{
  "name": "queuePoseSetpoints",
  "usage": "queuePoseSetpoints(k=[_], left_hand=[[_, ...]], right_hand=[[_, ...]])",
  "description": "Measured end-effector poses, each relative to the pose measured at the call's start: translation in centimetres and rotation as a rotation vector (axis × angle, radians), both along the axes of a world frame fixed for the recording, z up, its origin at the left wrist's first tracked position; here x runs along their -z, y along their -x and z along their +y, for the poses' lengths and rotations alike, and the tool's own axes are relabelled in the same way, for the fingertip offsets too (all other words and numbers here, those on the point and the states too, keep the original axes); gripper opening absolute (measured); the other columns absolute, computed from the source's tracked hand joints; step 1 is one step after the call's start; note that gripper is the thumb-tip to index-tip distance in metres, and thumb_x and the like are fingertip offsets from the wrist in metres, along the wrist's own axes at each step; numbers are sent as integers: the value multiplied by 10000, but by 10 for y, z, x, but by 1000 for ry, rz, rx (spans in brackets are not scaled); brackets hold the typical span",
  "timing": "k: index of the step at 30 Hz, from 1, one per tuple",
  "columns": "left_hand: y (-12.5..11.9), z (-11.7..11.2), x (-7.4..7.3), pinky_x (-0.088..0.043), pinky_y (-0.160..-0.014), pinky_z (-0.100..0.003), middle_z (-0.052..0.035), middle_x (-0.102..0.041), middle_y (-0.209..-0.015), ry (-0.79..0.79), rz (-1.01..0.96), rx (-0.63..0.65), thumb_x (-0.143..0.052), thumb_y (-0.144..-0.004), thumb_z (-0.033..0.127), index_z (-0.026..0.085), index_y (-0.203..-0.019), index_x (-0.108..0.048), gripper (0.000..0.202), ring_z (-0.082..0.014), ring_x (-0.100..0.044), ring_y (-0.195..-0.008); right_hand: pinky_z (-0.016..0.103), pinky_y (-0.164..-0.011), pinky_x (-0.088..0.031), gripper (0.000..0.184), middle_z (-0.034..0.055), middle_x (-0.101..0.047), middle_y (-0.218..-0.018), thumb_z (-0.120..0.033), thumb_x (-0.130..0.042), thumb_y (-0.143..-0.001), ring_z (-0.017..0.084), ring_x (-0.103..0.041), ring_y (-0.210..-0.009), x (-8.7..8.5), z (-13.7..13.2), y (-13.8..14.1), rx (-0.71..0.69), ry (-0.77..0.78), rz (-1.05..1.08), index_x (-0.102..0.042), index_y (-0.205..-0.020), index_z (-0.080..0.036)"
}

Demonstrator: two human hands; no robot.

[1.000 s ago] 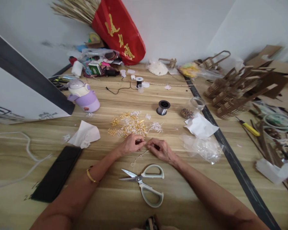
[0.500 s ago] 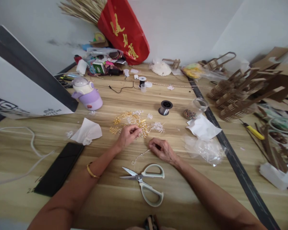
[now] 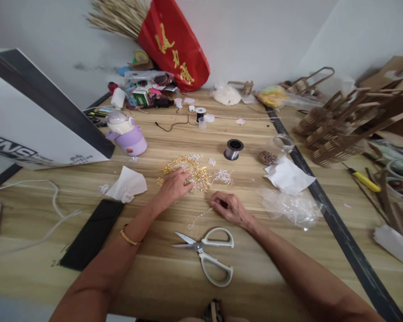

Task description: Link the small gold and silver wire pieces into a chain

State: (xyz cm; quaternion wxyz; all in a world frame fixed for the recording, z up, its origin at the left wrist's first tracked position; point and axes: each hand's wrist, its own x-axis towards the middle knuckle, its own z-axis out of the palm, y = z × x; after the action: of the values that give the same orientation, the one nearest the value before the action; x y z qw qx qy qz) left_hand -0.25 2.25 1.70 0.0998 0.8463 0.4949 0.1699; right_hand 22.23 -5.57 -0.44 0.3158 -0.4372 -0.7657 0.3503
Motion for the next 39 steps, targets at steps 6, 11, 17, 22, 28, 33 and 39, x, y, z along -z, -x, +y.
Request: queuePoseSetpoints(k=[6, 11, 17, 22, 28, 33, 39], left_hand=[[-1, 2, 4, -475, -839, -338, -74, -599, -914, 53, 20, 41, -540, -858, 244, 159, -992, -694, 222, -206, -589, -868], [-4, 4, 13, -478, -831, -331, -62, -625, -931, 19, -66, 74, -544, -848, 196, 183, -958, -697, 188, -196, -596, -881], [-5, 5, 17, -464, -870, -357, -56, -674, -885, -21, -253, 148, -521, -849, 140, 180, -833, -685, 169, -187, -606, -858], [-4, 10, 16, -490, -784, -312, -52, -695, -820, 11, -435, 108, -549, -814, 129, 169, -808, -682, 139, -168, -626, -781], [-2, 11, 15, -506, -666, -249, -49, -701, -759, 172, -653, -60, -644, -768, 238, 143, -801, -689, 110, -143, -637, -689], [-2, 11, 16, -529, -668, -259, -56, -704, -748, 292, -793, -114, -705, -710, 288, 127, -803, -683, 187, -150, -657, -687], [-1, 12, 11, -530, -677, -258, -56, -703, -754, 293, -784, -102, -699, -713, 282, 126, -796, -685, 177, -145, -654, -692]], right_hand=[[200, -523, -319, 151, -31, -506, -598, -266, -497, -895, 82, -411, -523, 1, 0, -1, 3, -4, -11, -570, -816, -159], [202, -524, -319, 156, -25, -521, -617, -272, -496, -897, 83, -413, -528, 2, 1, -1, 4, -2, -17, -576, -825, -159], [206, -521, -326, 169, -19, -528, -618, -287, -492, -898, 91, -419, -532, 1, 2, -2, 3, 12, -1, -577, -824, -162], [205, -520, -325, 167, -23, -509, -604, -286, -491, -900, 92, -422, -532, -2, 2, -2, 8, 37, 16, -570, -820, -163], [207, -519, -318, 170, -27, -492, -596, -284, -493, -904, 91, -414, -532, -3, 2, -2, 4, 57, 30, -567, -811, -163], [210, -526, -329, 171, -26, -500, -598, -288, -497, -905, 90, -418, -528, -1, 2, -3, 7, 46, 12, -576, -825, -159], [207, -515, -328, 184, -11, -542, -632, -297, -488, -906, 90, -429, -528, 2, 3, -1, 15, 25, -5, -584, -825, -162]])
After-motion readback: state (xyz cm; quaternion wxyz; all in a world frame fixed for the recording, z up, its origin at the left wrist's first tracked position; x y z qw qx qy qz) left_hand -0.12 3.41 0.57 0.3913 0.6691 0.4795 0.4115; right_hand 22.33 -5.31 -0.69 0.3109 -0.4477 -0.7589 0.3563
